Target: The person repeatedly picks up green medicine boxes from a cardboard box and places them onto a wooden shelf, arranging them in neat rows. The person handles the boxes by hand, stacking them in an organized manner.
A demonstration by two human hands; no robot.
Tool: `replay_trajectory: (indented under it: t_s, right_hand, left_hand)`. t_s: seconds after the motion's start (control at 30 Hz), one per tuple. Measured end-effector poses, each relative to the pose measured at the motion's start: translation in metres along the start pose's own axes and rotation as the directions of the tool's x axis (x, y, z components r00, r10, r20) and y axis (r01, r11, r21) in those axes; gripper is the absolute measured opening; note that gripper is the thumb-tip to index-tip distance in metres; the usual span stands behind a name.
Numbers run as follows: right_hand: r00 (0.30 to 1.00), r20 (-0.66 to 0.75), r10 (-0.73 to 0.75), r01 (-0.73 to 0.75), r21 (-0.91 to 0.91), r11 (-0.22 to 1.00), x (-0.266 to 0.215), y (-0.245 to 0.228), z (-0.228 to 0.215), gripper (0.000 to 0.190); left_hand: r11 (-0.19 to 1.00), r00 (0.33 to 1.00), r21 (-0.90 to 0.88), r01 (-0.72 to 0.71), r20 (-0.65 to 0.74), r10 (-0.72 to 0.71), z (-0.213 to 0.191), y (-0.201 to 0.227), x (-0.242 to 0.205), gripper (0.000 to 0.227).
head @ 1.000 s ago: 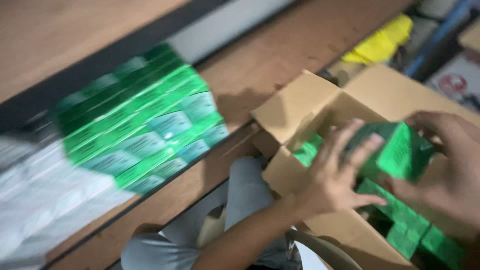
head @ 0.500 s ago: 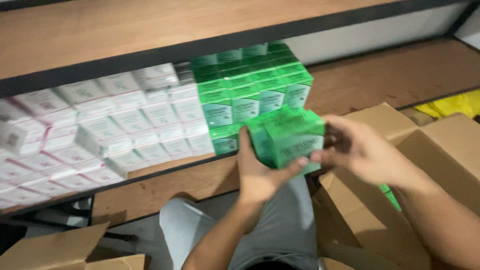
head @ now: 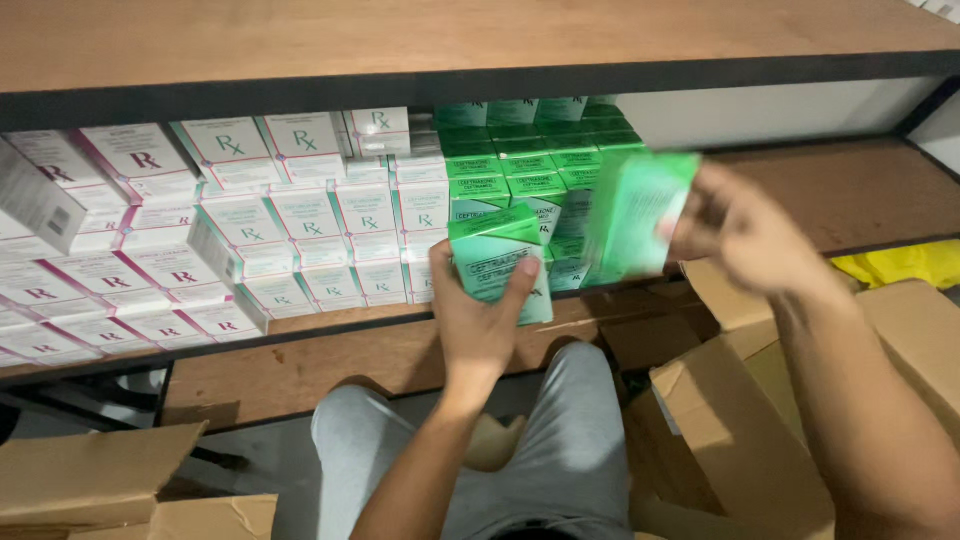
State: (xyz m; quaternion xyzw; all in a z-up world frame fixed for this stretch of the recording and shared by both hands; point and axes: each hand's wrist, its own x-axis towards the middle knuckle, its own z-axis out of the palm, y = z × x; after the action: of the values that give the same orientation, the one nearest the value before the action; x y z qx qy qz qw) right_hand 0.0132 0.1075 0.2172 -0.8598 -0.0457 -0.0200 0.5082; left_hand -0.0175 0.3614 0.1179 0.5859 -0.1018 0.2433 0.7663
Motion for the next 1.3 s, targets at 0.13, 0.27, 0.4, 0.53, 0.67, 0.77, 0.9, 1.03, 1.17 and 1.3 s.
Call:
replay_trajectory:
  t_s: [0.13, 0.27, 0.4, 0.53, 0.67, 0.77, 0.9, 1.03, 1.17, 1.3]
  right_hand:
    - [0.953, -0.257, -0.160, 0.188, 0.089, 0.978, 0.070, 0.040, -0.030, 0.051]
    - [0.898, -0.371, -0.237, 0.300, 0.122, 0.946, 0.160, 0.093, -0.033, 0.048]
    - [0.792, -0.360, -0.493, 0.278, -0.506, 0.816, 0.257, 0.132, -0.039, 0.034]
    - [0.798, -0.320, -0.510, 0.382, -0.386, 0.840, 0.304, 0.147, -0.021, 0.046]
    - [0.848, -0.432, -0.306, 0.383, 0.100, 0.918, 0.280, 0.129, 0.003, 0.056]
    - [0.854, -0.465, -0.234, 0.430, 0.375, 0.821, 0.214, 0.079, 0.014, 0.041]
    - [0.930, -0.024, -0.366, 0.358, 0.274, 0.893, 0.084, 0.032, 0.052, 0.030]
    - [0.904, 0.292, -0.311, 0.328, -0.006, 0.945, 0.059, 0.003, 0.078, 0.041]
    - [0.923, 0.079, -0.376, 0.360, 0.159, 0.919, 0.113, -0.013, 0.094, 0.043]
    - [0.786, -0.223, -0.576, 0.551, -0.168, 0.817, 0.173, 0.011, 0.126, 0.043]
  left_hand:
    - [1.000, 1.000, -0.021, -0.012, 0.027, 0.013, -0.002, 0.002, -0.002, 0.060]
    - [0.997, 0.999, 0.076, -0.033, 0.043, 0.030, 0.001, 0.004, -0.002, 0.061]
    - [0.994, 0.998, 0.102, 0.037, 0.046, -0.042, -0.001, 0.000, -0.004, 0.063]
    - [0.994, 1.000, 0.111, 0.026, 0.010, -0.027, -0.005, -0.011, 0.002, 0.058]
    - [0.998, 1.000, 0.060, -0.015, 0.014, 0.015, -0.004, -0.028, 0.004, 0.056]
    - [0.999, 1.000, 0.027, 0.030, 0.006, -0.030, 0.000, -0.037, 0.006, 0.050]
    - [0.996, 0.998, -0.070, -0.056, -0.035, 0.054, 0.016, -0.037, 0.011, 0.052]
    - [0.943, 0.982, 0.275, -0.185, 0.019, 0.188, 0.020, -0.028, 0.016, 0.068]
    - [0.848, 0.950, 0.451, -0.279, 0.002, 0.311, 0.011, -0.018, 0.014, 0.082]
    - [0.867, 0.969, 0.440, -0.233, 0.028, 0.246, 0.009, -0.018, 0.000, 0.090]
